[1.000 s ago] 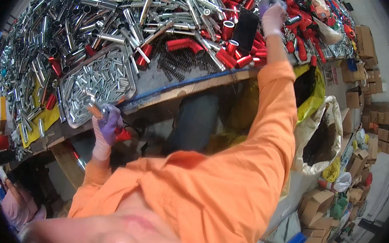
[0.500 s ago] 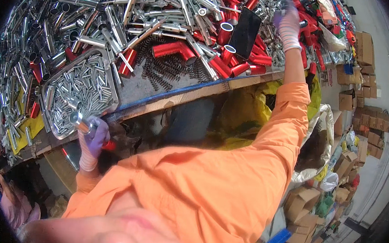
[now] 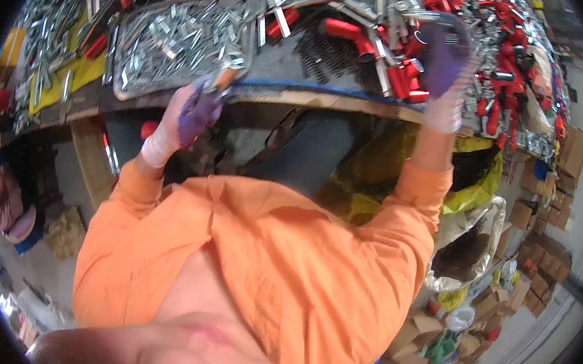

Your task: Assembling metal hardware components by fitting metal tubes into red plastic handles.

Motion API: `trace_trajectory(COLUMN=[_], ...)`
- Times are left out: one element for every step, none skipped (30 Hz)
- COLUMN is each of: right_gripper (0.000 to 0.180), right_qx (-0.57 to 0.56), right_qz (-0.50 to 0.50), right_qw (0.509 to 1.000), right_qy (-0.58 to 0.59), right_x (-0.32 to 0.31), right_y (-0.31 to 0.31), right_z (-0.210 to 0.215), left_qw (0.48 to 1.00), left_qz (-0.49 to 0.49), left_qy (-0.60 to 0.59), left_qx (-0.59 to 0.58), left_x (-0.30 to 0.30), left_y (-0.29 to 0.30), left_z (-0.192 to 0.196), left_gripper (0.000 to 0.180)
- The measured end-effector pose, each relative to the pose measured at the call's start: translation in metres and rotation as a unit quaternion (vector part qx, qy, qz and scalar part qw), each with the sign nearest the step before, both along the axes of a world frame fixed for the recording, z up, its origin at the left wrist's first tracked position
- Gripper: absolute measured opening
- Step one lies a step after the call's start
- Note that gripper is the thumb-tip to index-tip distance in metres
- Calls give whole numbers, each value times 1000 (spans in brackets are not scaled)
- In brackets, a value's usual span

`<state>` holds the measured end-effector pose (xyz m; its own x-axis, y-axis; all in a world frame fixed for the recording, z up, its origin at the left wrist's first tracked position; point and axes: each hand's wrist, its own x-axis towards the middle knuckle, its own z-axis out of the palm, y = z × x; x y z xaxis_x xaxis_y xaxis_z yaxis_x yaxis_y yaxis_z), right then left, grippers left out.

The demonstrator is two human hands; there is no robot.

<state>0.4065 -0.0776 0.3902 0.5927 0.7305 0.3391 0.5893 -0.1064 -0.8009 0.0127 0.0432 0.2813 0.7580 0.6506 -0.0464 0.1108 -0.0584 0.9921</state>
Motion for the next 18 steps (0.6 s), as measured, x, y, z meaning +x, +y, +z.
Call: trace_trajectory(right_gripper=[24,29,28,24,21,19,18,17,18,18,19,19,19,19,19,18,19,19], right_qx=[106,65,54,52,43,23,4,-5,-8,-11,-12,-14,-16,-21,-31,-41,-59,-62], right_qz=[89,141,178,196,182,173,164,179,175,166,162,159,158,160,156,150,190,190], right_qw=[986,961,955,952,933,931,930,915,895,873,876,885,892,892,908,923,915,915], right_qy=[92,228,230,228,309,319,327,361,411,459,454,438,423,423,388,352,350,350], right_x=[-60,-122,-162,-192,-208,-217,-223,-229,-235,-241,-244,-250,-256,-263,-272,-281,-283,-287], right_y=[0,5,7,10,10,8,6,1,0,-1,-2,-5,-8,-10,-11,-11,-14,-13], right_z=[-6,-10,-13,-17,-19,-21,-23,-29,-29,-29,-33,-32,-31,-31,-28,-26,-30,-30], left_qw=[994,995,990,982,984,983,982,982,986,987,982,982,979,972,976,975,979,982], left_qz=[-56,-28,-40,-55,-51,-53,-55,-68,-88,-110,-129,-127,-130,-132,-139,-139,-142,-146], left_qy=[88,77,88,97,90,118,143,146,133,118,96,95,63,29,20,18,21,24], left_qx=[33,54,105,153,147,127,107,101,53,5,-97,-100,-147,-193,-168,-170,-145,-120], left_x=[7,3,-2,-8,-14,-22,-29,-38,-44,-50,-57,-64,-71,-78,-82,-86,-89,-91], left_y=[-1,-8,-8,-8,-9,-9,-8,-10,-10,-10,-9,-10,-10,-10,-9,-8,-7,-6], left_z=[27,35,37,38,40,40,41,39,39,38,39,39,38,37,35,35,36,36], left_gripper=[24,25,28,31,36,37,38,37,35,33,28,28,27,27,29,29,30,30])
